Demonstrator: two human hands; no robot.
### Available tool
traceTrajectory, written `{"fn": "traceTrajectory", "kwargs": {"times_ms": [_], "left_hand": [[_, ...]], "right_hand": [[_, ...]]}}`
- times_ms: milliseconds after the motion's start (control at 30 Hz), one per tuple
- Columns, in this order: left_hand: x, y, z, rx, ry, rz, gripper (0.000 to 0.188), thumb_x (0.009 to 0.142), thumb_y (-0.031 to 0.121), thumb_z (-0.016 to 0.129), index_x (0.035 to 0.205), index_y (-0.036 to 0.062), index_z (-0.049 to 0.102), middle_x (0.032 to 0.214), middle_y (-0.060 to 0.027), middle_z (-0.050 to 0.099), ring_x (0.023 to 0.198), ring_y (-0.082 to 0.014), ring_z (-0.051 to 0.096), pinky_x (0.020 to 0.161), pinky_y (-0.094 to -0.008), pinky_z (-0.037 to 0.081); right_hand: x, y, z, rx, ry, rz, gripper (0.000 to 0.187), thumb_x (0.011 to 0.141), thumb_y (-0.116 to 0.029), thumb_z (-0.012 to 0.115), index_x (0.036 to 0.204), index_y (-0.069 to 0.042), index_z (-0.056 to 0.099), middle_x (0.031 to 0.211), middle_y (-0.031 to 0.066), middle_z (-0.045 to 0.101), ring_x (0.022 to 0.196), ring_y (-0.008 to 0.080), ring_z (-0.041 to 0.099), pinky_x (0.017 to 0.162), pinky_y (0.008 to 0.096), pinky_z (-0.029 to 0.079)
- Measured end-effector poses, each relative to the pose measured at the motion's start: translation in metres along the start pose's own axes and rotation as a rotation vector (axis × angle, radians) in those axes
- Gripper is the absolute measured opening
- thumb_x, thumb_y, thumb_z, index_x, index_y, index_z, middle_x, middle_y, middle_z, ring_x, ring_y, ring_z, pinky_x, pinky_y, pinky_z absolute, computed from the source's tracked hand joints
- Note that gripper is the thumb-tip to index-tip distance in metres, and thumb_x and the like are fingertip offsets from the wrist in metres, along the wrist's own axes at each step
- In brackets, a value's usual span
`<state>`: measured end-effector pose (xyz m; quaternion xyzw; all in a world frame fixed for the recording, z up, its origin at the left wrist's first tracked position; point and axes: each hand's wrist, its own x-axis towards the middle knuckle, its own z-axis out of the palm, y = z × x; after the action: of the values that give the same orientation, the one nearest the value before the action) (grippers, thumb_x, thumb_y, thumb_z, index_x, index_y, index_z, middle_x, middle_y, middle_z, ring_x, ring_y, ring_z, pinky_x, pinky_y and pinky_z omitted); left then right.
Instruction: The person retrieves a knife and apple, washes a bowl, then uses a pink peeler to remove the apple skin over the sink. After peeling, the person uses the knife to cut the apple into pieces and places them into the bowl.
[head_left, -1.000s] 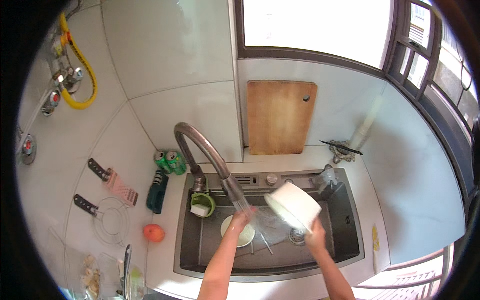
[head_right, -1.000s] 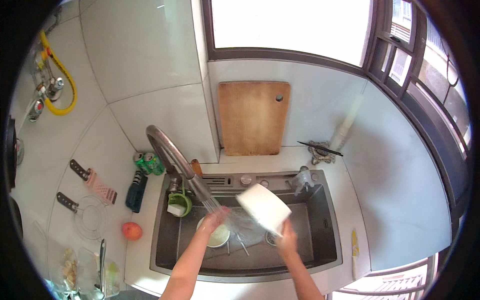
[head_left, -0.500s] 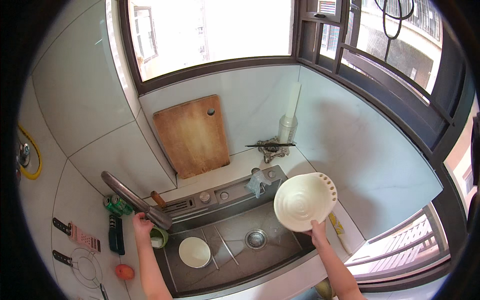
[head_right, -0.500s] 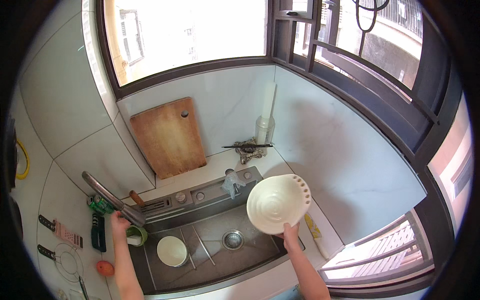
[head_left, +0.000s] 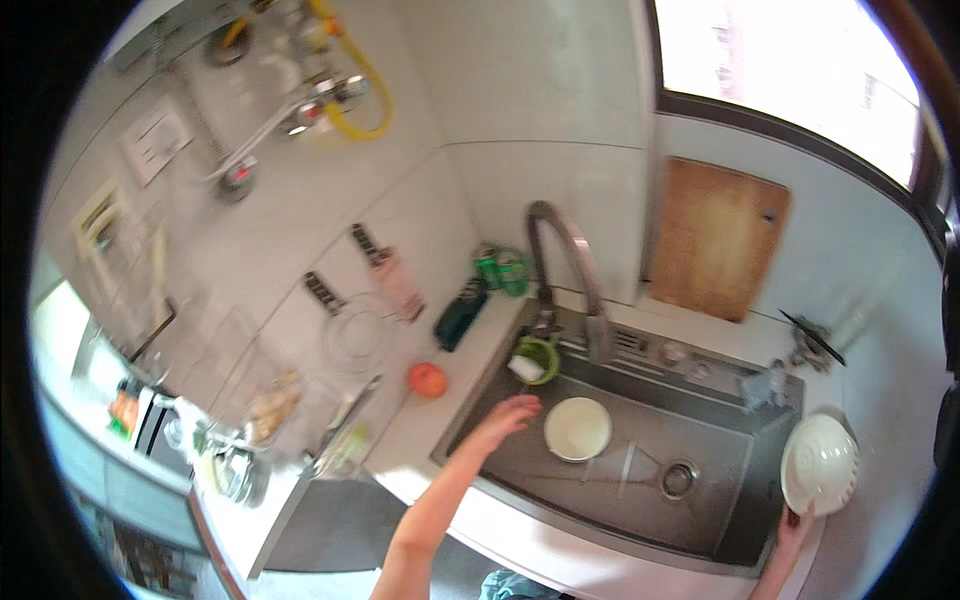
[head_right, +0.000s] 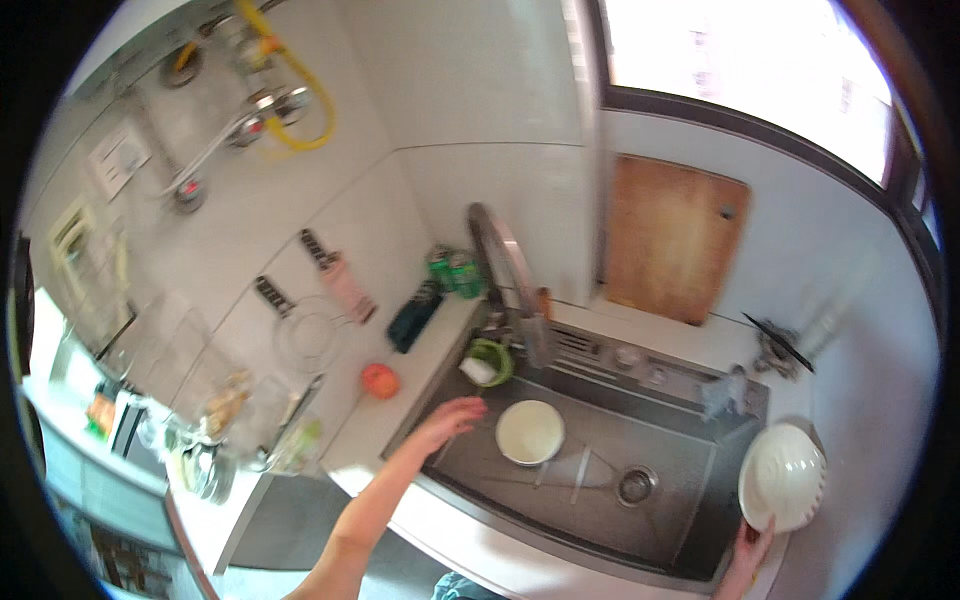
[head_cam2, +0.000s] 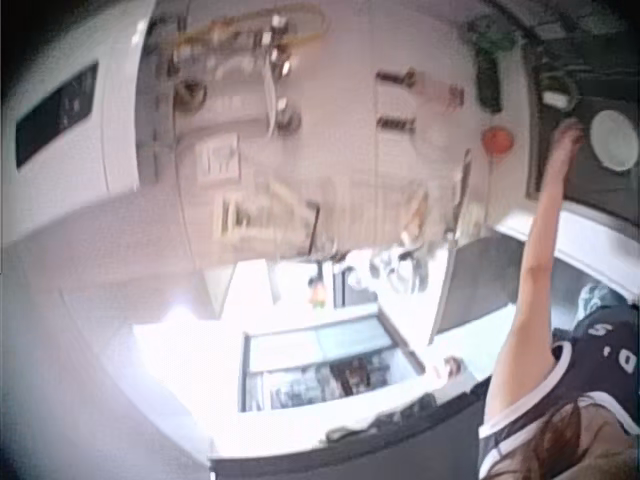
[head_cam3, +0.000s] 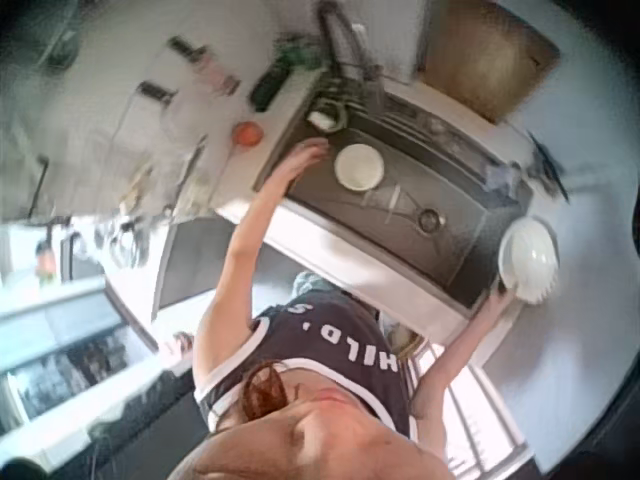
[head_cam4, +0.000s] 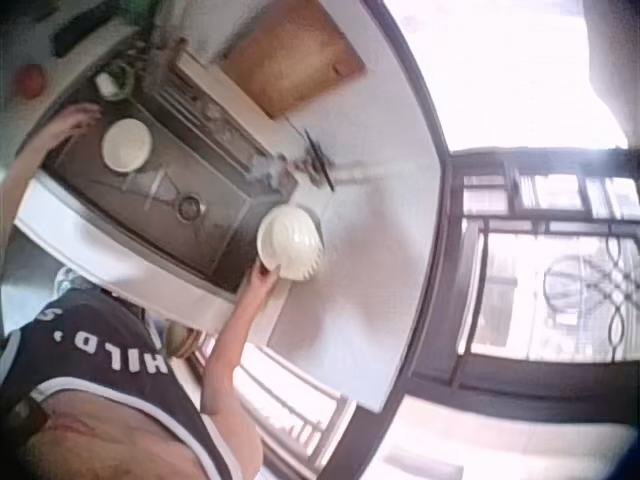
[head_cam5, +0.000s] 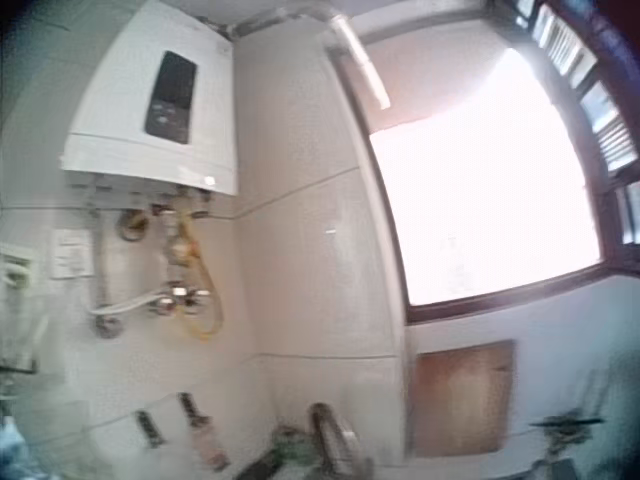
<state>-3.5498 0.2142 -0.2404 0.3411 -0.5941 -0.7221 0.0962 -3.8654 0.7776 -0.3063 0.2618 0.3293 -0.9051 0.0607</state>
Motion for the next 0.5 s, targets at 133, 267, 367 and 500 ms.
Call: {"fn": "traceTrajectory", "kwargs": {"times_ms": [133, 267, 367, 500], "left_hand": [[-0.038, 0.003, -0.01, 0.32, -0.067, 0.177, 0.036, 0.08, 0.017, 0.055, 0.113, 0.0042, 0.049, 0.104, -0.0068, 0.058, 0.098, -0.0171, 0.054, 0.083, -0.0269, 0.04], [-0.05, 0.011, -0.051, 1.401, 0.87, 0.475, 0.056, 0.07, 0.023, 0.064, 0.118, 0.0058, 0.042, 0.122, -0.0189, 0.039, 0.112, -0.0344, 0.038, 0.089, -0.0428, 0.035], [-0.037, 0.016, -0.097, 1.186, 1.102, 0.34, 0.077, 0.062, 0.028, 0.071, 0.124, 0.0068, 0.032, 0.127, -0.0211, 0.029, 0.117, -0.0382, 0.029, 0.091, -0.05, 0.03], [-0.015, 0.0, -0.126, 0.937, 1.15, 0.335, 0.09, 0.055, 0.034, 0.076, 0.125, 0.0056, 0.028, 0.122, -0.0241, 0.031, 0.113, -0.0398, 0.032, 0.09, -0.0491, 0.031]], "right_hand": [[-0.068, 0.035, 0.048, -0.13, -0.008, 0.303, 0.037, 0.077, -0.023, 0.061, 0.105, -0.002, 0.049, 0.099, 0.0082, 0.053, 0.095, 0.0203, 0.051, 0.085, 0.0375, 0.044], [-0.162, 0.089, 0.1, -0.708, -0.498, 0.287, 0.023, 0.084, -0.016, 0.051, 0.102, -0.001, 0.048, 0.095, 0.0091, 0.058, 0.088, 0.0215, 0.056, 0.075, 0.0316, 0.045], [-0.194, 0.15, 0.148, -1.155, -0.591, 0.118, 0.026, 0.08, -0.026, 0.057, 0.101, -0.011, 0.052, 0.092, 0.0, 0.053, 0.086, 0.0111, 0.051, 0.072, 0.0269, 0.043], [-0.226, 0.237, 0.219, -1.236, -1.166, 0.07, 0.03, 0.078, -0.004, 0.054, 0.107, 0.001, 0.048, 0.104, 0.0088, 0.052, 0.102, 0.0177, 0.048, 0.086, 0.0319, 0.041]]}}
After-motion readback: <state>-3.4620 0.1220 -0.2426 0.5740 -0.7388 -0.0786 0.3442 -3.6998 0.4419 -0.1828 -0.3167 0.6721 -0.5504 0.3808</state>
